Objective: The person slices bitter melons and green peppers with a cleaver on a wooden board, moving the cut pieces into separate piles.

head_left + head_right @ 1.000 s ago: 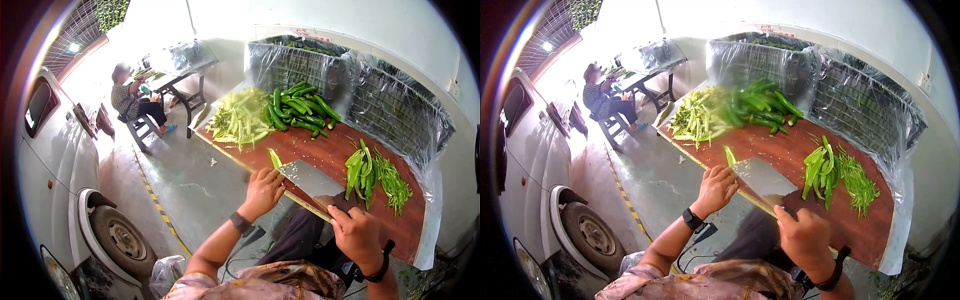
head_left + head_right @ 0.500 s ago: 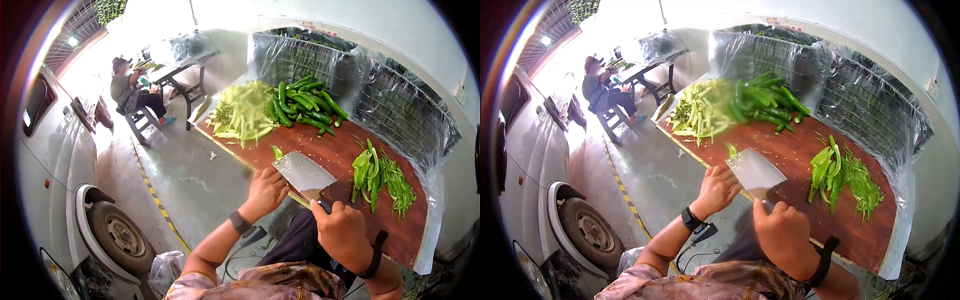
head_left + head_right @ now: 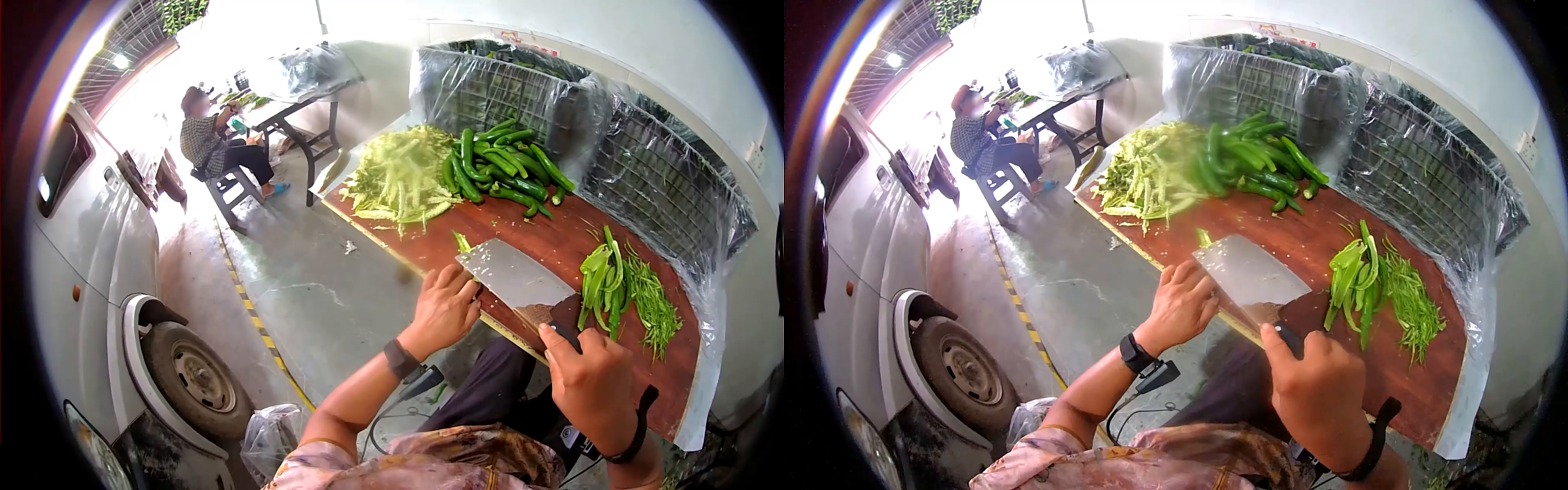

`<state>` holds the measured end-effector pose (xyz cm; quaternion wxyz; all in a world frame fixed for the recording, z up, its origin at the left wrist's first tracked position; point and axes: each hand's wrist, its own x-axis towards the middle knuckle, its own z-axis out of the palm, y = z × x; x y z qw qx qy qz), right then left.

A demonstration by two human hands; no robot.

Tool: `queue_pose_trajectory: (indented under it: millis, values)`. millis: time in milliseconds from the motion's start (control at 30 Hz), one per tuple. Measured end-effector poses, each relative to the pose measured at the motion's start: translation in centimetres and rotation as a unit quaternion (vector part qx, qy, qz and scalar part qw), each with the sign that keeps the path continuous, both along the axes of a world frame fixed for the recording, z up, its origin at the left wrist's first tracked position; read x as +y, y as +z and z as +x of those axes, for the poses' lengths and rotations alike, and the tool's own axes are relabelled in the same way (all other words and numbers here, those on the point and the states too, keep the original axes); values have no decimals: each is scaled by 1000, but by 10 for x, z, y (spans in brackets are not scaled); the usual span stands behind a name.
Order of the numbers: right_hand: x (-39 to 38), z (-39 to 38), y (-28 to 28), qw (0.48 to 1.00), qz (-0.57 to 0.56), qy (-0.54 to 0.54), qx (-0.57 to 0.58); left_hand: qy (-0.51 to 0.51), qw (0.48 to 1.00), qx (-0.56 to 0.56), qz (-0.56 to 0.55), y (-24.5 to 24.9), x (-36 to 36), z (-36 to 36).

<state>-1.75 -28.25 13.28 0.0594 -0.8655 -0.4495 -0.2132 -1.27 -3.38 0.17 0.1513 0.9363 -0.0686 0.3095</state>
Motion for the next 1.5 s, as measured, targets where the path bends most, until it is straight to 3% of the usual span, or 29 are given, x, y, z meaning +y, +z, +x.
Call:
queue_pose_trajectory:
  millis: [233, 300, 533, 600, 733, 800, 933, 1000, 1100, 1367, 1500]
  values:
    - [-5, 1, 1, 1000, 11, -18, 18, 11, 998, -44, 35, -5, -2, 6]
    - [-5, 0, 1, 1000, 14, -17, 20, 9, 998, 24, 50, -4, 0, 6]
    - [3, 3, -5, 999, 1, 4, 40, -30, 996, 74, 30, 2, 7, 4]
    - [7, 3, -3, 999, -8, 7, 44, -38, 998, 34, 36, 0, 8, 4]
    - [15, 5, 6, 997, -51, 6, 66, -40, 996, 70, 41, 1, 8, 3]
    - [23, 7, 10, 995, -67, 8, 71, -60, 998, -13, 16, -3, 7, 6]
    - [30, 14, 1, 995, -68, 9, 79, -63, 998, -11, 17, -3, 6, 5]
    - [25, 13, -6, 996, -53, 9, 71, -39, 996, 66, 48, 0, 7, 4]
    - [22, 10, -13, 996, -65, 7, 64, -49, 995, 81, 40, 3, 7, 2]
    - [84, 66, -59, 999, 45, 3, -1, -33, 997, 61, 42, -7, 5, 3]
    - [48, 63, -35, 988, 143, -10, 54, -42, 999, 17, 12, -8, 5, -1]
